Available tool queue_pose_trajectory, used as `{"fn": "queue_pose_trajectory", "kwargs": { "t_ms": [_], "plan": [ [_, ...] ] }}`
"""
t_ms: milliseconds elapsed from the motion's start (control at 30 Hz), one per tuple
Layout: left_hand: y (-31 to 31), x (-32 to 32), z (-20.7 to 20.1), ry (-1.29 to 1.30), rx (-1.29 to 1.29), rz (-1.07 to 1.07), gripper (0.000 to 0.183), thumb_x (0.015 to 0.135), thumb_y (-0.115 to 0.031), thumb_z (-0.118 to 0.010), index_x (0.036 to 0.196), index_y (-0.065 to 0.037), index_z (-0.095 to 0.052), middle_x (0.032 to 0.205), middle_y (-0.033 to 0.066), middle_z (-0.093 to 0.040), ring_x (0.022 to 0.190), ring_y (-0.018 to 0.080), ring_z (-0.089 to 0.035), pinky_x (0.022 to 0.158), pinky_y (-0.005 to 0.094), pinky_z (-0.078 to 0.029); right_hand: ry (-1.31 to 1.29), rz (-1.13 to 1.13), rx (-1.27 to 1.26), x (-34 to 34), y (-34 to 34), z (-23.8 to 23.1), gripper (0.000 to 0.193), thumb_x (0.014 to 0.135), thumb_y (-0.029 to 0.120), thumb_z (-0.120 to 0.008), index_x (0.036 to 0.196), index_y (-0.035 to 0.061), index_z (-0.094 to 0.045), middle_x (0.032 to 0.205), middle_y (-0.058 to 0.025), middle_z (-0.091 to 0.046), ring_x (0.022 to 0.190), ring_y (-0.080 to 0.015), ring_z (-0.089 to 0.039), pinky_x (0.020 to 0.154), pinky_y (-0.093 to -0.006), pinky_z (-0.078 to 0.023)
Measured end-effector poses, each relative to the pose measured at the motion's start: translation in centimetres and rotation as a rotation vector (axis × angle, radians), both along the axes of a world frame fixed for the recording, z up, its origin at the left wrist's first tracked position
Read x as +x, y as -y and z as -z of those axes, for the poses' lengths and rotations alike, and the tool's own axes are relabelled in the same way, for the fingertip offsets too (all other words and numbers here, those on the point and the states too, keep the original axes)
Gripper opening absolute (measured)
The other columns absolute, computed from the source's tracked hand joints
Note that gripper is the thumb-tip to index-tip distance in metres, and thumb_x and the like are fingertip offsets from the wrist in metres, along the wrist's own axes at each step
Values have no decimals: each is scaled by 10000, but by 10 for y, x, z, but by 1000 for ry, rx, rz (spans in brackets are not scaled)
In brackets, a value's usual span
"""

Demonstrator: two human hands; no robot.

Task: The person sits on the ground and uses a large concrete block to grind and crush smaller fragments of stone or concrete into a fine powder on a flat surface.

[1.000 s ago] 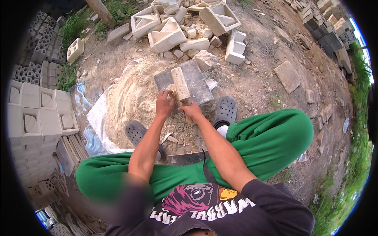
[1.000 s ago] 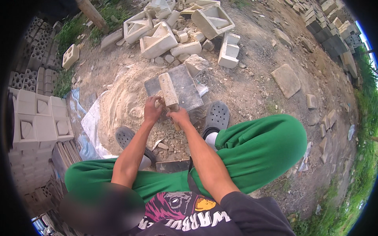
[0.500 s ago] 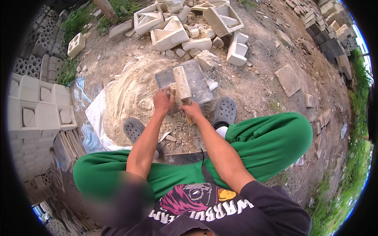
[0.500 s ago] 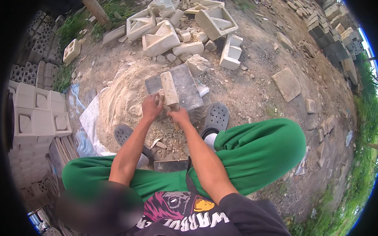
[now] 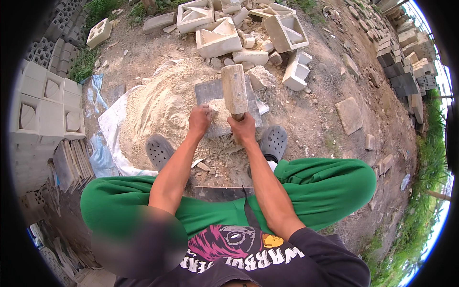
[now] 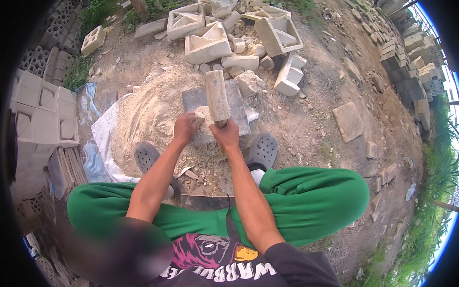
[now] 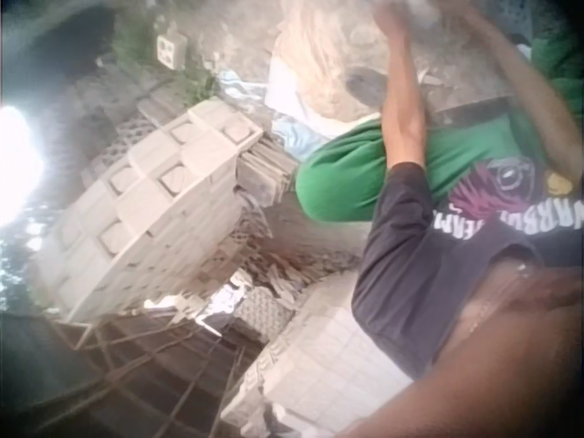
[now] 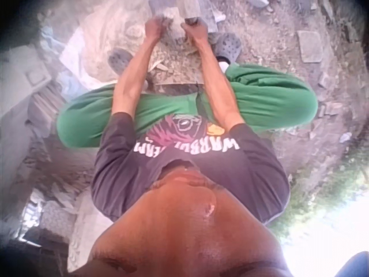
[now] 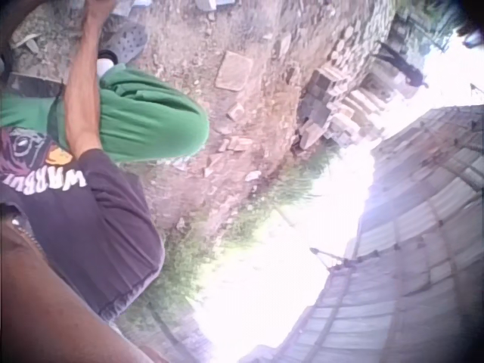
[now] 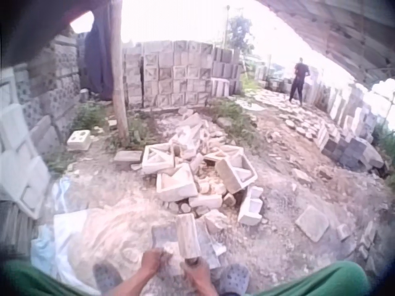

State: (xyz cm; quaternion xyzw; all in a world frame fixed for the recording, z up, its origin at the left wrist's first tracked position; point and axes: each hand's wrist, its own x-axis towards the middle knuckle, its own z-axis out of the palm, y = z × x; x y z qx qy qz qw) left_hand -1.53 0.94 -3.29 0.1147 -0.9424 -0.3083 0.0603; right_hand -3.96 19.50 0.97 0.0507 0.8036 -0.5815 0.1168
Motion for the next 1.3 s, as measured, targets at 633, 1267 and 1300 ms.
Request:
{"fn": "queue_pose_trajectory", "kwargs": {
  "t_ms": [633, 1267, 1300],
  "plan": [
    [6, 0, 7, -178, -101, 93, 111, 804, -130, -643, 808, -62, -729, 828, 143, -666, 833, 339, -638, 746, 446, -525, -144, 9, 55, 3, 22, -6, 240, 756, 194, -721, 776, -38, -662, 662, -112, -673, 546, -165, -651, 537, -339, -508],
    [8, 4, 14, -155, -139, 62, 101, 805, -137, -634, 767, -60, -686, 778, 155, -642, 805, 349, -625, 740, 464, -505, -197, 33, 85, 5, 34, -11, 282, 770, 211, -719, 871, -47, -668, 689, -134, -689, 535, -178, -659, 543, -334, -517],
    [7, 3, 11, -174, -117, 70, 104, 814, -135, -624, 769, -65, -686, 788, 154, -644, 803, 352, -624, 735, 466, -501, -191, 9, 47, 7, 33, -8, 292, 764, 222, -724, 867, -46, -673, 705, -139, -695, 533, -185, -659, 543, -333, -513]
  ]
}}
